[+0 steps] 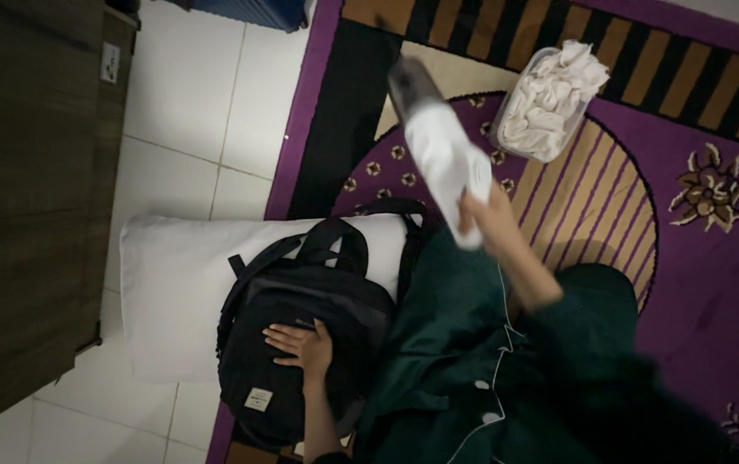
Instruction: Vacuuming a patterned carpet with a handheld vacuum cleaner while sitting on the floor.
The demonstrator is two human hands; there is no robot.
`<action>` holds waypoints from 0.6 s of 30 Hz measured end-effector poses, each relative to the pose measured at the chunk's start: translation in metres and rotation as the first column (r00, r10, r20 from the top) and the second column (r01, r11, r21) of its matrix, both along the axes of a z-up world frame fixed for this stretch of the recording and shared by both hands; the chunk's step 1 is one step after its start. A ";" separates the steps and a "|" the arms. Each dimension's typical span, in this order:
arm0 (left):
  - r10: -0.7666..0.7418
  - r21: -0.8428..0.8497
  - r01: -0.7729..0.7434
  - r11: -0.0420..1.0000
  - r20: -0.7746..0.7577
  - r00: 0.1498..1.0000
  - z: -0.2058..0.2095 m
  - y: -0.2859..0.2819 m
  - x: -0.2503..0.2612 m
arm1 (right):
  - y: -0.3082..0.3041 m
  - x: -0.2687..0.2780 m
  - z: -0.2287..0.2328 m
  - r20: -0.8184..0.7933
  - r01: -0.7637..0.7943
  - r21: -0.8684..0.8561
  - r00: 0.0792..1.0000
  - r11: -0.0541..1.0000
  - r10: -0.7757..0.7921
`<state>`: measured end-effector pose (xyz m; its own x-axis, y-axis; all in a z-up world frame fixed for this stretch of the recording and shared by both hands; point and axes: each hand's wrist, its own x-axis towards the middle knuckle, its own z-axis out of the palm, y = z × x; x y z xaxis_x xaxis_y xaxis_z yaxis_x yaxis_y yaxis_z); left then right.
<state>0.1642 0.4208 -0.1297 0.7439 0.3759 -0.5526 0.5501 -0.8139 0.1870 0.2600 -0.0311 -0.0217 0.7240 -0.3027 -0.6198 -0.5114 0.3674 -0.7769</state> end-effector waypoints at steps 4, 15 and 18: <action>0.029 0.000 -0.029 1.000 -0.024 0.999 0.007 -0.004 0.002 | -0.029 0.101 -0.035 0.190 0.074 0.104 0.977 0.992 -0.093; 0.017 0.001 -0.017 1.000 0.015 1.000 -0.002 -0.004 -0.004 | 0.019 0.070 -0.005 0.127 0.118 0.324 0.978 0.939 -0.166; 0.011 0.073 -0.007 0.997 -0.059 0.998 0.001 -0.007 -0.002 | 0.013 0.091 -0.010 0.056 0.129 0.364 0.986 0.923 -0.160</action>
<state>0.1624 0.4143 -0.1286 0.7067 0.4235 -0.5668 0.5660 -0.8190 0.0937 0.3510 -0.0178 -0.0313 0.7428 -0.1771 -0.6457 -0.3713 0.6935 -0.6173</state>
